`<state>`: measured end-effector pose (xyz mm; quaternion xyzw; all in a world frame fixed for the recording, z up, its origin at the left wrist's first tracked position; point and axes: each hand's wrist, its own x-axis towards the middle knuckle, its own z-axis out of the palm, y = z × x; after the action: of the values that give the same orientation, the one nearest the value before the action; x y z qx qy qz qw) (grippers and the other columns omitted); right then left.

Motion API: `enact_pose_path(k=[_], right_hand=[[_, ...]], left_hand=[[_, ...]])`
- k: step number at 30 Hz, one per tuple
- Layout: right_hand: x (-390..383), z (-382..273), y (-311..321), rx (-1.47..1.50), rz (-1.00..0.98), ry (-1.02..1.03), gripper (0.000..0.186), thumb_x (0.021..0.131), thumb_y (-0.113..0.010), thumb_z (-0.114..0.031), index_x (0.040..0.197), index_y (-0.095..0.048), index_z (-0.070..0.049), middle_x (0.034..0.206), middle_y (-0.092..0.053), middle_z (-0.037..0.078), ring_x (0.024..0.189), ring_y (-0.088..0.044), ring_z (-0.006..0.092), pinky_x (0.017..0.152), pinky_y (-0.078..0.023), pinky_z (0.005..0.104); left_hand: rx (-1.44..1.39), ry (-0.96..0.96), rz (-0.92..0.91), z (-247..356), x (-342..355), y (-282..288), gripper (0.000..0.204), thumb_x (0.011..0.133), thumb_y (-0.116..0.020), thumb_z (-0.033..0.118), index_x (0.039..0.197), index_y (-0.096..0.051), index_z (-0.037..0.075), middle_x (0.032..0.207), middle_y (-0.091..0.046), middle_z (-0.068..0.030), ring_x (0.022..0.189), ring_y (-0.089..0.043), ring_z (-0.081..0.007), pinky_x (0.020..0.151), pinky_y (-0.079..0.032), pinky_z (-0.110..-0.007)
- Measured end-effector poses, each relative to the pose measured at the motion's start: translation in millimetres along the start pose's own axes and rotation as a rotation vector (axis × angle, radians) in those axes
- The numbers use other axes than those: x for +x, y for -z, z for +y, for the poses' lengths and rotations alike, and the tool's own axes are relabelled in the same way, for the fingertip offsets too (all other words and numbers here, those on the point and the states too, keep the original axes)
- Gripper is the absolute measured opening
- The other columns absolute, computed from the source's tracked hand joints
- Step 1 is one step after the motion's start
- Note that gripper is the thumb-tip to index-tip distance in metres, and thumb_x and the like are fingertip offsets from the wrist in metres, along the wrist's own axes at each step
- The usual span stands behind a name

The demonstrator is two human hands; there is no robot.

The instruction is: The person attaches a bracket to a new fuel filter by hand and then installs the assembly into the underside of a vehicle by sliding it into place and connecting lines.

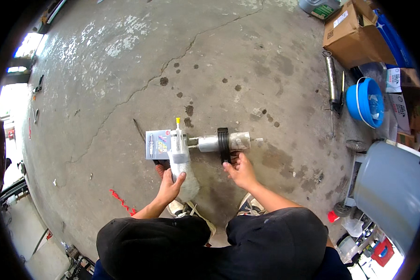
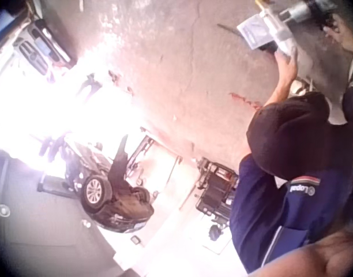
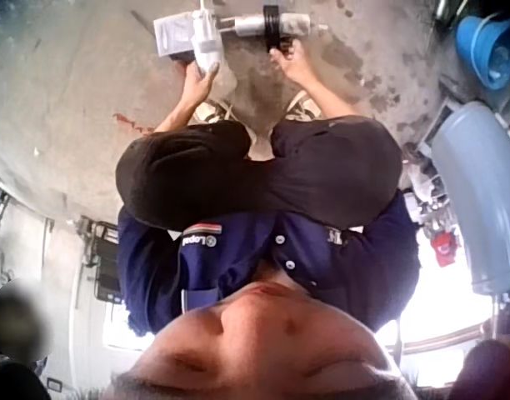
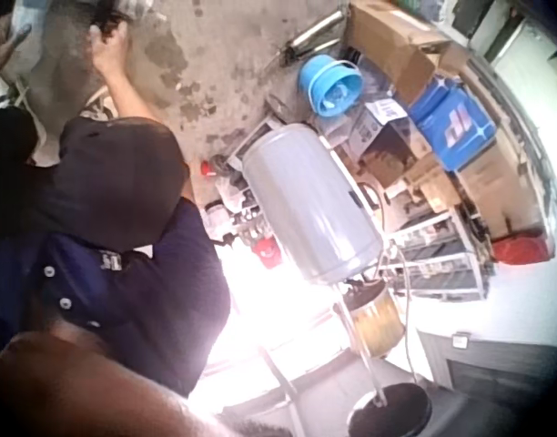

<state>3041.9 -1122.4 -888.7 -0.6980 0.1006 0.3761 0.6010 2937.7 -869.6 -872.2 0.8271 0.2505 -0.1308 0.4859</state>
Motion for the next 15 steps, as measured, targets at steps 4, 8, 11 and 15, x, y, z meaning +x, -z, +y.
enact_pose_path(k=[4, 8, 11, 15], right_hand=[[6, 0, 2, 0.023, -0.026, 0.033, 0.03, 0.089, -0.062, -0.011, 0.111, -0.046, 0.001, 0.09, -0.064, 0.011, 0.076, -0.065, 0.0161, 0.059, -0.054, 0.0283], [3, 4, 3, -0.014, -0.074, 0.052, 0.036, 0.089, -0.062, -0.009, 0.118, -0.045, 0.003, 0.091, -0.065, 0.011, 0.075, -0.065, 0.0157, 0.061, -0.053, 0.0273], [-5, 2, 8, -0.062, -0.111, 0.042, 0.04, 0.089, -0.061, -0.009, 0.124, -0.046, 0.004, 0.093, -0.065, 0.011, 0.077, -0.065, 0.0153, 0.064, -0.052, 0.0277], [-15, -26, 26, -0.266, -0.35, 0.004, 0.036, 0.091, -0.061, -0.014, 0.121, -0.053, 0.003, 0.102, -0.065, 0.012, 0.083, -0.064, 0.0152, 0.072, -0.052, 0.0298]], left_hand=[[-0.06, 0.119, 0.44, 0, 7, 12, 0.041, 0.089, -0.062, 0.026, 0.115, -0.047, -0.002, 0.107, -0.049, -0.0189, 0.099, -0.051, -0.0296, 0.09, -0.042, -0.039], [0.249, 0.272, 0.58, -88, 29, 12, 0.048, 0.081, -0.069, 0.026, 0.11, -0.048, -0.005, 0.102, -0.053, -0.02, 0.092, -0.056, -0.0345, 0.085, -0.046, -0.041], [-0.13, 0.451, 0.249, -98, 32, 38, 0.037, 0.079, -0.064, 0.017, 0.101, -0.046, -0.006, 0.071, -0.056, -0.0108, 0.054, -0.058, -0.0234, 0.055, -0.051, -0.036], [-0.396, 0.33, 0.321, -49, 11, 85, 0.02, 0.089, -0.054, 0.017, 0.095, -0.045, -0.001, 0.071, -0.055, -0.0056, 0.058, -0.055, -0.0126, 0.055, -0.045, -0.026]])
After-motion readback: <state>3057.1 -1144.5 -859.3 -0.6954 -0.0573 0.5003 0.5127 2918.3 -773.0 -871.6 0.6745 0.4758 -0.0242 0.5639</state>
